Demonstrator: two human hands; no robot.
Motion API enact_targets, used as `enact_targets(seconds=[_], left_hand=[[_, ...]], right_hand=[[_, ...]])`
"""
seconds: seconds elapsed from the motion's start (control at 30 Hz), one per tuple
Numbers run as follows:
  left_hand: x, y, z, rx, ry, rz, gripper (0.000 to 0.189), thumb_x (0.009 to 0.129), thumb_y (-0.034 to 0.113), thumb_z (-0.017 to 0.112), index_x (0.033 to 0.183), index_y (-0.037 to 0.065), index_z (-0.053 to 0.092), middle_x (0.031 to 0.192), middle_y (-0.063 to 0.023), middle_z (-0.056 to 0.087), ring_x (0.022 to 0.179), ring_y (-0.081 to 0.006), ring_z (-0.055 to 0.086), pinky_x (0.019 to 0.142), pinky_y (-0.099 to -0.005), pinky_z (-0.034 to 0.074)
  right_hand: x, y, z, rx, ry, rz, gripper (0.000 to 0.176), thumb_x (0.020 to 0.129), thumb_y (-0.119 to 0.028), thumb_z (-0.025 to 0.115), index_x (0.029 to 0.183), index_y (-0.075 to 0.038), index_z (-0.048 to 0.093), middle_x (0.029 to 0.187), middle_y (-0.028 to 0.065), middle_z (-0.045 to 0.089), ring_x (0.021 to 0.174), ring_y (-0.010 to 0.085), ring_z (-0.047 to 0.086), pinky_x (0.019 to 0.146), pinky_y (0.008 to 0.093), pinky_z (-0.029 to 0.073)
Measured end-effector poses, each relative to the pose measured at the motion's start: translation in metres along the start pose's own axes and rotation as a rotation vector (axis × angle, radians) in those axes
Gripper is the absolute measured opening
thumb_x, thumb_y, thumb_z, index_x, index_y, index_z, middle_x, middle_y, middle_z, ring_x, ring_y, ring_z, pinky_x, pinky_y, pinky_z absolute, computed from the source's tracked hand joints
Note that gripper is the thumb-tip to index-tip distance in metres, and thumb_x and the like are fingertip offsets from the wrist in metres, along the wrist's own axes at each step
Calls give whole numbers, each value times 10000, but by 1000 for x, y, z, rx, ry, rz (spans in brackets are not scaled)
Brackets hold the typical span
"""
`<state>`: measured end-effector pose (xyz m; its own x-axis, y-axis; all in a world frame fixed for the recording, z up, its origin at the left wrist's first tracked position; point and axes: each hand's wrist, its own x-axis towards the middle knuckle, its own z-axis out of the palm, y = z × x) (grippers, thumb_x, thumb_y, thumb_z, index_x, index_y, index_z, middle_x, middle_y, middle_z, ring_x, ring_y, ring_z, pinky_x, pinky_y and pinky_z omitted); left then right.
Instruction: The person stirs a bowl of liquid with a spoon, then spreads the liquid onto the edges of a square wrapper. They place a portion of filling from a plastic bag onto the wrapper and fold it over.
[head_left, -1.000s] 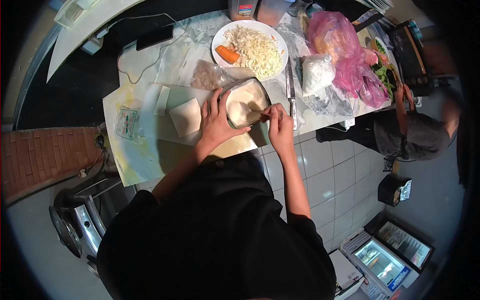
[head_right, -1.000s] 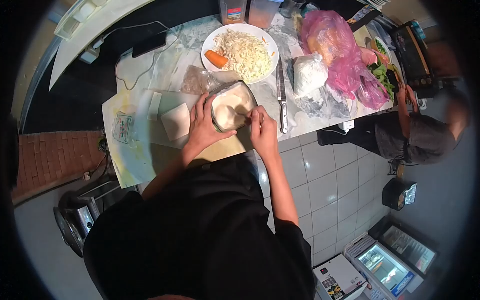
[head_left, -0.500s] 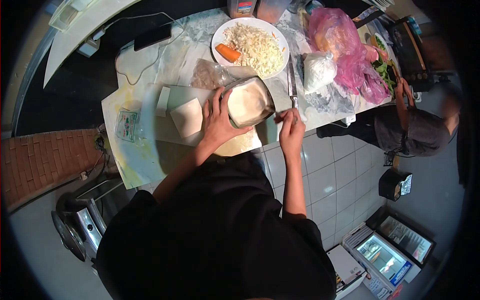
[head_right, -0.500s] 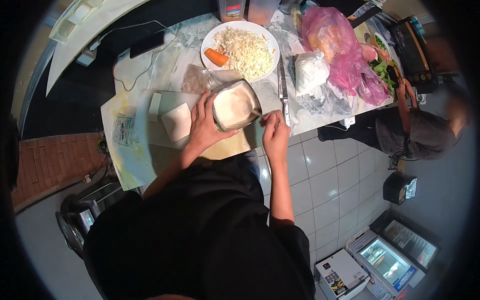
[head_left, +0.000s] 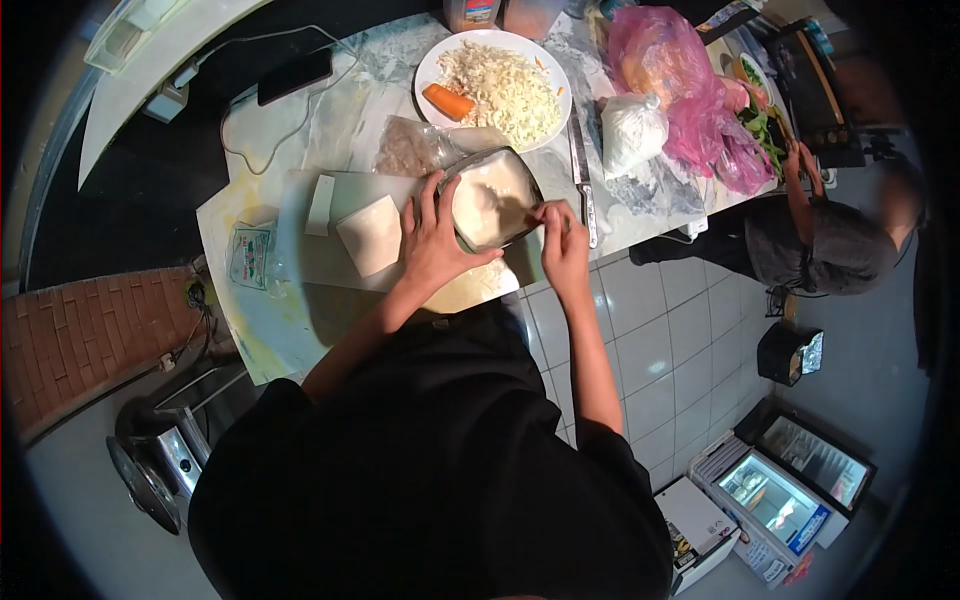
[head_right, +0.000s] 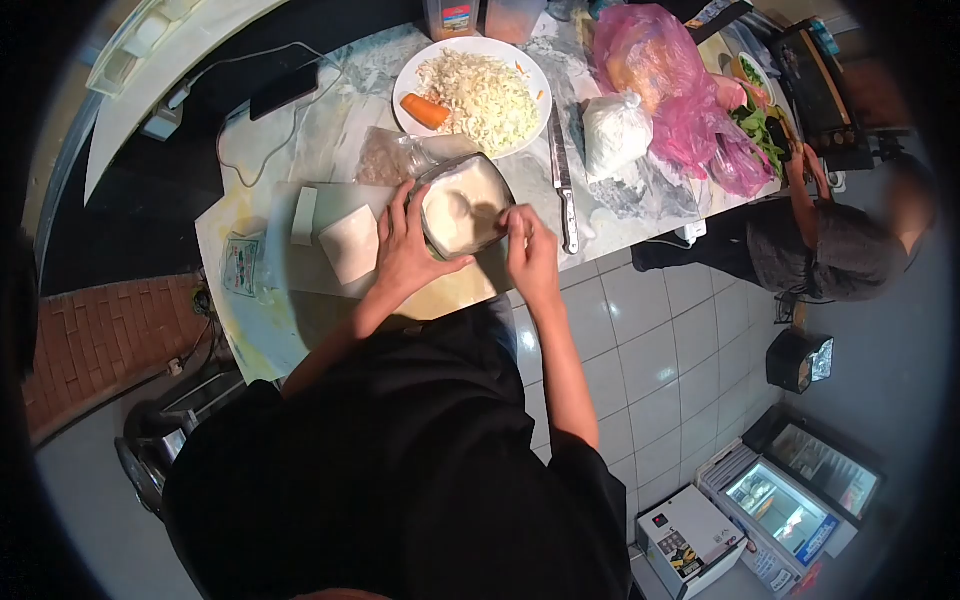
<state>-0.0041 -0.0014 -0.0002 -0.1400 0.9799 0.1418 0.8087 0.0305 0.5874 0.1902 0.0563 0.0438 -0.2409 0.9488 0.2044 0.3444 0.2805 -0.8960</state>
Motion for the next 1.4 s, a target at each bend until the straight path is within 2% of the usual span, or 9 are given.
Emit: enact_targets(seconds=[0.23,0.37,0.47,0.6,0.7,0.87,0.97,1.17,1.4], left_hand=[[2,-2,-4,8,-5,0,1235,563,592,882,1521,85,290,1552,-151,262,1440,-321,304,1158,-568,225],[3,0,-3,18,-9,15,1238,558,593,883,1518,80,293,1554,-157,263,1436,-332,310,1153,-570,230],[2,-3,-4,15,3,9,1239,555,591,884,1516,76,296,1556,-164,261,1438,-331,306,1152,-574,230],[3,-4,0,3,-3,10,1235,554,588,885,1513,78,299,1555,-173,259,1435,-345,308,1148,-582,232],[0,-3,1,0,-6,21,1235,554,595,883,1513,80,299,1554,-171,259,1433,-351,310,1148,-581,231],[5,-4,-1,-7,12,2,1237,552,605,879,1511,80,300,1552,-166,259,1426,-349,313,1152,-572,227],[3,-4,1,-11,-23,-1,1241,555,602,879,1515,81,292,1554,-162,256,1436,-341,304,1154,-575,223],[3,-5,0,-6,21,1,1248,550,610,875,1519,87,290,1562,-153,265,1438,-330,314,1153,-596,220],[2,-6,3,-3,20,-10,1244,535,604,881,1513,91,307,1562,-153,268,1428,-338,327,1157,-587,225]], right_hand=[[-19,-13,-16,-82,-68,114,231,1047,-99,441,901,28,569,780,136,601,699,230,599,678,337,481],[-9,-6,-6,16,-10,-2,216,1040,-91,445,901,31,557,762,153,584,675,248,592,669,358,480],[-13,-19,-17,-183,37,187,197,1034,-74,450,895,22,550,775,166,600,690,294,607,692,364,493],[-15,-23,3,-80,-90,19,178,1034,-68,459,913,25,549,779,154,599,712,273,610,699,350,496],[2,-2,7,-8,58,-43,181,1039,-67,457,919,33,548,774,135,594,723,245,609,708,341,496],[-40,-3,-8,-87,69,51,184,1028,-41,434,910,33,554,797,139,581,692,202,587,690,290,480],[-28,-20,8,-52,-73,14,172,1019,-36,433,899,32,537,808,141,570,718,260,579,703,337,477],[-26,9,-5,-128,110,-34,131,1000,-4,438,917,34,533,838,160,567,732,303,573,723,337,480],[-32,1,19,-5,-57,-75,116,981,-2,456,899,39,526,872,178,563,801,325,582,763,359,484]])
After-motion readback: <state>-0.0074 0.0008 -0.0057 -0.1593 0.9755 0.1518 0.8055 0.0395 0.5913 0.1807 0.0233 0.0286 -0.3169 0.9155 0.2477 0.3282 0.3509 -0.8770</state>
